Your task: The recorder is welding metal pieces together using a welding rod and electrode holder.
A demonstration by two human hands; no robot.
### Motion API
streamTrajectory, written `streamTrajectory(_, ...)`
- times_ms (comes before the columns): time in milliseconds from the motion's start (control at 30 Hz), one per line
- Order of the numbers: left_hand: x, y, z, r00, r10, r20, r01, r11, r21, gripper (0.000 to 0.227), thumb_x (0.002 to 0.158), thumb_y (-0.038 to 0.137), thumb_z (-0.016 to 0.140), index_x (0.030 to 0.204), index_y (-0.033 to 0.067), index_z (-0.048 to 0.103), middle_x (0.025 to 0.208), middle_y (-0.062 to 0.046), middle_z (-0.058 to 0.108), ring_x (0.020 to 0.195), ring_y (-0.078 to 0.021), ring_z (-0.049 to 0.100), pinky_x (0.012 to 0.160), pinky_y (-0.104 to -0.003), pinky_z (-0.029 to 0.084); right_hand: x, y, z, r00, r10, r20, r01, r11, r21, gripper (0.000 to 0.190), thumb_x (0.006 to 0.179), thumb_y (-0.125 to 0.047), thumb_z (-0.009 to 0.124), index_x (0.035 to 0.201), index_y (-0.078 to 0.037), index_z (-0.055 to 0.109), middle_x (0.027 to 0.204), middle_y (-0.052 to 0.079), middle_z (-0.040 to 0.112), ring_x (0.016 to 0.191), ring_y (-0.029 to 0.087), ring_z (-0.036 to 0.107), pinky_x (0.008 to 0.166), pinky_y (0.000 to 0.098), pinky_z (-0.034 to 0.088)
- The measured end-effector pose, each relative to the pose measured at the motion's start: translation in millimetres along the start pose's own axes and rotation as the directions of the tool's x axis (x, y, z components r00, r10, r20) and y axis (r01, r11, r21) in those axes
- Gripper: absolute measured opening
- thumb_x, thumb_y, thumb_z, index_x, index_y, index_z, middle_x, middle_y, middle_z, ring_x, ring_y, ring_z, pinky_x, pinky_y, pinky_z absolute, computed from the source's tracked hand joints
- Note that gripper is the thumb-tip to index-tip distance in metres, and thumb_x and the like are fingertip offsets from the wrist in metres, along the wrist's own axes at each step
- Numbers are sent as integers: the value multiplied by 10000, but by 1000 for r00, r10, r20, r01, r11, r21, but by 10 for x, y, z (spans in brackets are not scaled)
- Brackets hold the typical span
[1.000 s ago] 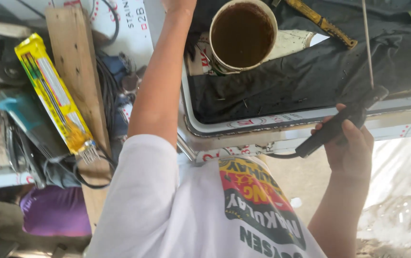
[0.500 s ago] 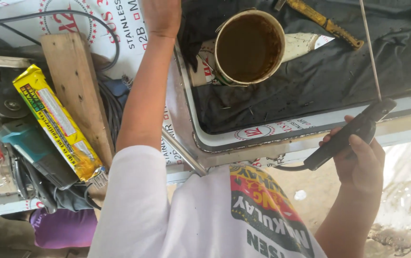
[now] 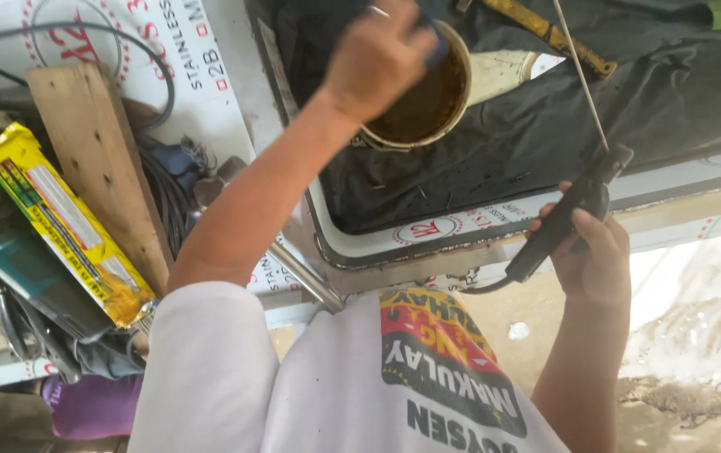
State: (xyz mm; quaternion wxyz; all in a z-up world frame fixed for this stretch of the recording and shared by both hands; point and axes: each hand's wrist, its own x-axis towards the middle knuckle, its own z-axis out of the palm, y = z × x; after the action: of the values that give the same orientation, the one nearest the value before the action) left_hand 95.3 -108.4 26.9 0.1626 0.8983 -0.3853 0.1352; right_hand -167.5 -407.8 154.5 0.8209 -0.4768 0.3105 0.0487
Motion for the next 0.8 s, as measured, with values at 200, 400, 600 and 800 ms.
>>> streamTrajectory(200,-129,501,1524,922,-32,385,48,998,-31,137,881,124,683,982,123,774,1202,-172,647,1223,-387,603,803,-449,605,22,-4,110,997,42,59,-40,999,-33,495,1014,-128,628,1446,82,507,1092,196,660,993,341,662,929,487,543)
streamTrajectory(400,17,520,1519,680,-344,647,453,892,-2,283,863,127,627,1109,71,754,1227,-179,703,1144,-365,666,924,-477,560,-9,-14,29,997,19,77,-18,1000,-15,521,1016,-139,644,1469,79,508,1126,199,658,1031,337,652,966,488,534)
streamTrajectory(600,89,522,700,703,-396,591,699,231,-676,455,667,274,801,1033,9,747,990,-164,791,925,-263,760,877,-353,582,38,18,-46,999,40,30,-40,999,-1,546,985,-179,658,1456,57,514,1104,190,657,1019,332,656,945,487,544)
streamTrajectory(800,38,555,720,781,-474,407,578,303,-758,530,646,219,758,1136,39,666,962,-131,766,867,-250,736,827,-365,588,70,19,34,999,41,35,-39,998,-45,526,992,-170,646,1439,84,536,1097,194,665,1013,337,653,963,490,545)
